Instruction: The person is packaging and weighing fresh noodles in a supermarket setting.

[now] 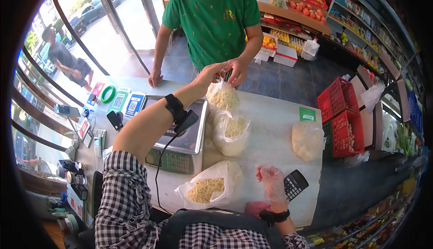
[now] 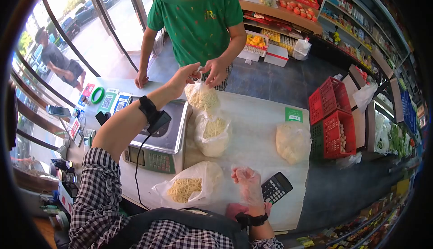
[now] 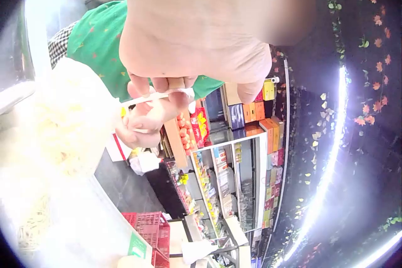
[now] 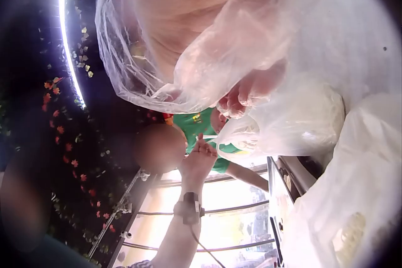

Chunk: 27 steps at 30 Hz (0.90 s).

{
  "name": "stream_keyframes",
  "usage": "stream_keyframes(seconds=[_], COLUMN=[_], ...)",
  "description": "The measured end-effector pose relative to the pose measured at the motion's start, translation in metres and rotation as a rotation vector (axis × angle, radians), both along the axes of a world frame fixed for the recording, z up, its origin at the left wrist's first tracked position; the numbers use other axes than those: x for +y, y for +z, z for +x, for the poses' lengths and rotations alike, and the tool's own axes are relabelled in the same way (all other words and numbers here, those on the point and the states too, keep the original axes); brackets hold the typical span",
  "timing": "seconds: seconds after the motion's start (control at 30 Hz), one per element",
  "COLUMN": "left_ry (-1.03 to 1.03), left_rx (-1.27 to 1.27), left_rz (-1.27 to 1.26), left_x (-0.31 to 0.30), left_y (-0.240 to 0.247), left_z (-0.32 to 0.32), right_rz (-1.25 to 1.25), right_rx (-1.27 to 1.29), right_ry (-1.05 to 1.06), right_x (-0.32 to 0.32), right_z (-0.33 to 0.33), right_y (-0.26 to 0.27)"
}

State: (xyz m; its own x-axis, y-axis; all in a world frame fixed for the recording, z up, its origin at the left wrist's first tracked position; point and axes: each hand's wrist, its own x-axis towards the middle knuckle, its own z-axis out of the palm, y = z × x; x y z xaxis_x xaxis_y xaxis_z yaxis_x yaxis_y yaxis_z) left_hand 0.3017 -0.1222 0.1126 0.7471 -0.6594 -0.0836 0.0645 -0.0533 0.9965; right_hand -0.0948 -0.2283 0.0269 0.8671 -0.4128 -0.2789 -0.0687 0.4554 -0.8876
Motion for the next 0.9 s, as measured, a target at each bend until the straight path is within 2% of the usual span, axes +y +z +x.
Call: stream_keyframes(seconds=[0.2, 0.27, 0.33, 0.4, 0.5, 0.7, 0.9], left_ry=[-0.036, -0.03, -0.031, -0.002, 0.002, -0.029, -0.058], left_rx=[-0.022, -0.005, 0.016, 0.071, 0.086, 0.121, 0.231], left_rz=[0.027, 0.033, 0.04, 0.089, 0.101, 0.101, 0.146], left_x=[-0.004, -0.006, -0.008, -0.011, -0.014, -0.008, -0.008], left_y=[-0.004, -0.01, -0.014, -0.013, -0.028, -0.034, -0.06], left_z=[-0.003, -0.003, -0.007, -0.011, -0.007, -0.007, -0.011], right_rz=[0.038, -0.116, -0.198, 0.051, 0.08, 0.074, 0.11], right_rx=[-0.018, 0.158, 0.138, 0.022, -0.03, -0.079, -0.007], right_ry=[-0.012, 0.144, 0.279, 0.3, 0.331, 0.455, 0.355], right_x=[0.005, 0.003, -0.002, -0.001, -0.002, 0.007, 0.017], right_z=[0.006, 0.017, 0.034, 0.06, 0.091, 0.104, 0.124], right_y=[-0.003, 0.006, 0.01, 0.047, 0.082, 0.074, 0.072])
